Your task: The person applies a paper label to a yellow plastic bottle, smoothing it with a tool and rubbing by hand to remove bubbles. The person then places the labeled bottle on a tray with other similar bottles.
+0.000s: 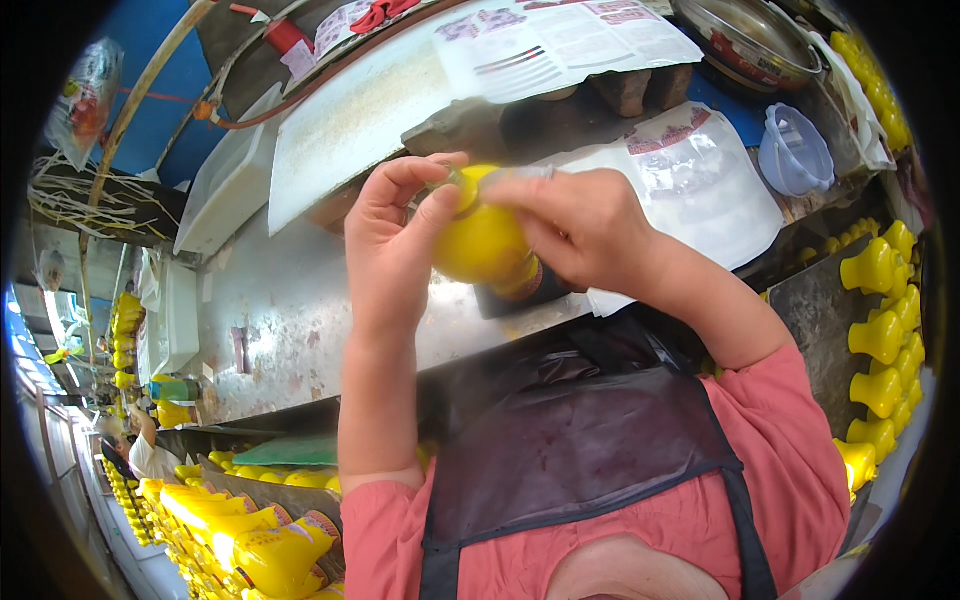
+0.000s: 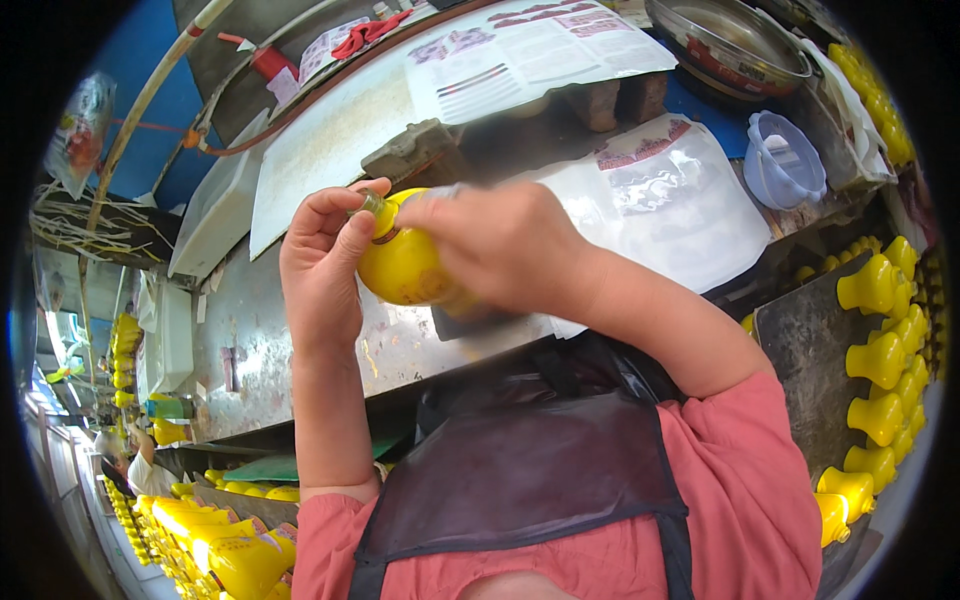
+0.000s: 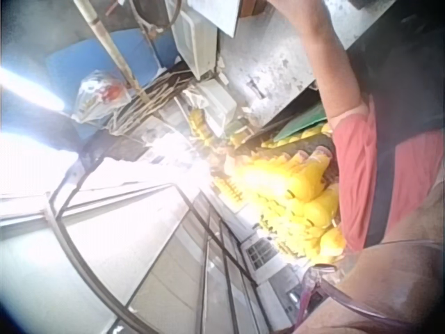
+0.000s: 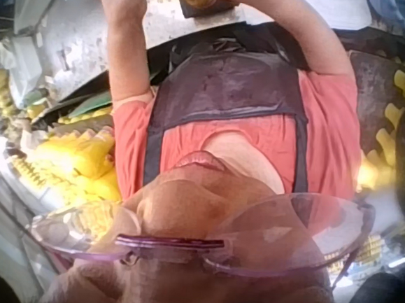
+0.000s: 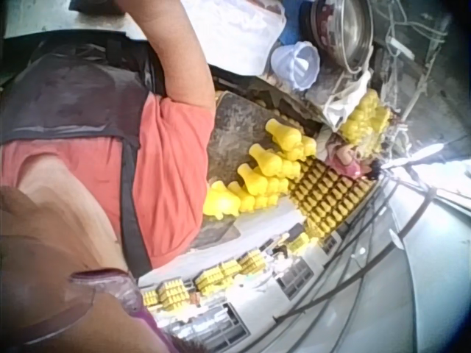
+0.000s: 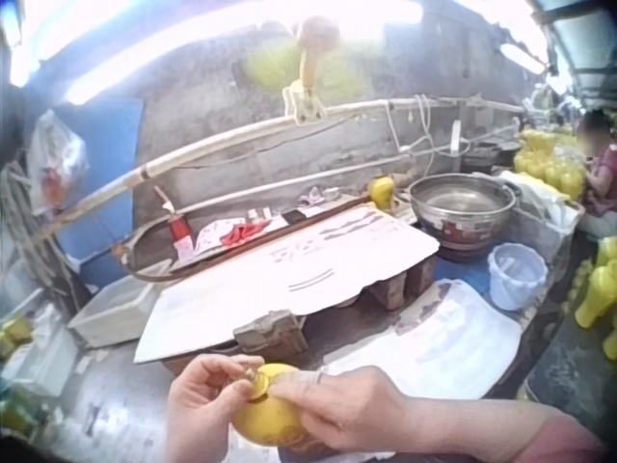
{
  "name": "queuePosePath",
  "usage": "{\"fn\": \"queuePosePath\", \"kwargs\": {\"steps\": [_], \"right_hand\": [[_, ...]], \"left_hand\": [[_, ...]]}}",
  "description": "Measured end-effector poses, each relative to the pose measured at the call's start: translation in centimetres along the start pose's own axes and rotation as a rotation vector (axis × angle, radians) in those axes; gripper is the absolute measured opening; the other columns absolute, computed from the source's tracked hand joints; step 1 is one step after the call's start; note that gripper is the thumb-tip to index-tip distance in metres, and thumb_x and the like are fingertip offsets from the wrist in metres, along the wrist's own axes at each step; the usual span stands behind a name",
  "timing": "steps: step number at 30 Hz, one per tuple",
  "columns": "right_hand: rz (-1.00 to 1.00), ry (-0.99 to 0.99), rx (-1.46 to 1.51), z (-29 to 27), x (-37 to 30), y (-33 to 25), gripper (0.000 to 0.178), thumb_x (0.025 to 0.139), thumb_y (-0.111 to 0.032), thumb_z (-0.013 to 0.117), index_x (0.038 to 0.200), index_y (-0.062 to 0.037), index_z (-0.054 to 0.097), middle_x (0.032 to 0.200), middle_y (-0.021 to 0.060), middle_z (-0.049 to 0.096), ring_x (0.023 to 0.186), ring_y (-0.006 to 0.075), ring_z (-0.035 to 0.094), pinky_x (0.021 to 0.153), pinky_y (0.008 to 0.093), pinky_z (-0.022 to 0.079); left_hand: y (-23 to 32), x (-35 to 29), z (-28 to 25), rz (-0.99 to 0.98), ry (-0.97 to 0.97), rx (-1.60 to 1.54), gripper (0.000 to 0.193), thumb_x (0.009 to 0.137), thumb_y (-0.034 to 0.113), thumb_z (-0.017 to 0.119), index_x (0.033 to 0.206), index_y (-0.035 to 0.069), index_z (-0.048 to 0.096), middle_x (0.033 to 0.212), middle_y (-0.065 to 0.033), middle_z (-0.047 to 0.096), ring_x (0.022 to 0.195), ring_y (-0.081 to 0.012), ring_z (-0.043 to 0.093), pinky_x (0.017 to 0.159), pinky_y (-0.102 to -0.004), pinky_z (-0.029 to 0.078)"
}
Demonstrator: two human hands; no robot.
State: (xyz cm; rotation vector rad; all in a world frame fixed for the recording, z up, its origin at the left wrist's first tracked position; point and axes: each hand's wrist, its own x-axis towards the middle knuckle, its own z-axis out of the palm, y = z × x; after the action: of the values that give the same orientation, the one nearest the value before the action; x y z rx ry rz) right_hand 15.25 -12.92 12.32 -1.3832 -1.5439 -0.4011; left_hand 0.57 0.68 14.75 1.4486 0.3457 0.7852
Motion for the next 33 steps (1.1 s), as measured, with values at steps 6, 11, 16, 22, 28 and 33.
{"fn": "queuePosePath", "kwargs": {"steps": [6, 11, 16, 22, 28, 33], "right_hand": [[-0.069, -0.168, -0.001, 0.4, -1.1, -1.3, 0.040, 0.077, -0.006, 0.075, 0.115, -0.0170, 0.074, 0.066, 0.0048, 0.061, 0.054, 0.0252, 0.063, 0.050, 0.0368, 0.051], [-0.020, -0.020, 0.051, 0.2, -0.6, -0.1, 0.041, 0.076, -0.003, 0.074, 0.115, -0.0159, 0.073, 0.064, 0.0058, 0.060, 0.053, 0.0256, 0.061, 0.049, 0.0378, 0.050], [-0.081, -0.176, -0.012, -0.4, -1.0, -1.3, 0.043, 0.076, -0.002, 0.073, 0.118, -0.0149, 0.072, 0.063, 0.0060, 0.058, 0.053, 0.0263, 0.061, 0.050, 0.0384, 0.050], [0.043, -0.023, 0.197, 0.0, -0.3, -0.1, 0.028, 0.089, -0.002, 0.066, 0.115, -0.0090, 0.072, 0.079, 0.0088, 0.073, 0.062, 0.0189, 0.070, 0.055, 0.0292, 0.052], [0.522, -0.228, 0.491, -0.7, 2.0, 0.8, 0.021, 0.090, -0.016, 0.071, 0.107, -0.0035, 0.072, 0.087, 0.0075, 0.073, 0.072, 0.0133, 0.065, 0.066, 0.0287, 0.050], [0.560, -0.284, 0.477, 0.0, 3.3, 0.6, 0.027, 0.084, -0.021, 0.078, 0.102, -0.0019, 0.073, 0.093, 0.0116, 0.074, 0.082, 0.0196, 0.068, 0.077, 0.0316, 0.053]], "left_hand": [[-0.3, 0.2, -0.1, 0.033, 0.001, 0.164, 0.017, 0.086, 0.001, 0.077, 0.100, 0.001, 0.066, 0.116, -0.0117, 0.071, 0.104, -0.0149, 0.065, 0.095, -0.0299, 0.052], [0.3, -0.1, -0.4, -0.002, -0.018, 0.064, 0.016, 0.085, -0.001, 0.077, 0.098, 0.001, 0.067, 0.111, -0.0097, 0.071, 0.102, -0.0141, 0.064, 0.093, -0.0282, 0.051], [-0.2, -0.1, 0.0, 0.038, 0.029, 0.123, 0.015, 0.086, -0.001, 0.077, 0.098, 0.000, 0.068, 0.110, -0.0117, 0.073, 0.101, -0.0152, 0.066, 0.092, -0.0289, 0.052], [0.4, 0.0, -1.4, 0.009, -0.064, 0.151, 0.020, 0.088, 0.000, 0.076, 0.107, -0.001, 0.068, 0.115, -0.0128, 0.073, 0.103, -0.0155, 0.066, 0.093, -0.0291, 0.052], [-0.6, -0.7, -1.2, -0.049, -0.127, -0.102, 0.028, 0.098, 0.002, 0.066, 0.126, 0.001, 0.066, 0.121, -0.0090, 0.071, 0.108, -0.0146, 0.065, 0.096, -0.0297, 0.051], [-1.4, -1.0, -1.8, -0.031, -0.154, -0.066, 0.038, 0.097, -0.001, 0.065, 0.135, 0.001, 0.062, 0.124, -0.0066, 0.068, 0.113, -0.0134, 0.063, 0.099, -0.0287, 0.049]]}}
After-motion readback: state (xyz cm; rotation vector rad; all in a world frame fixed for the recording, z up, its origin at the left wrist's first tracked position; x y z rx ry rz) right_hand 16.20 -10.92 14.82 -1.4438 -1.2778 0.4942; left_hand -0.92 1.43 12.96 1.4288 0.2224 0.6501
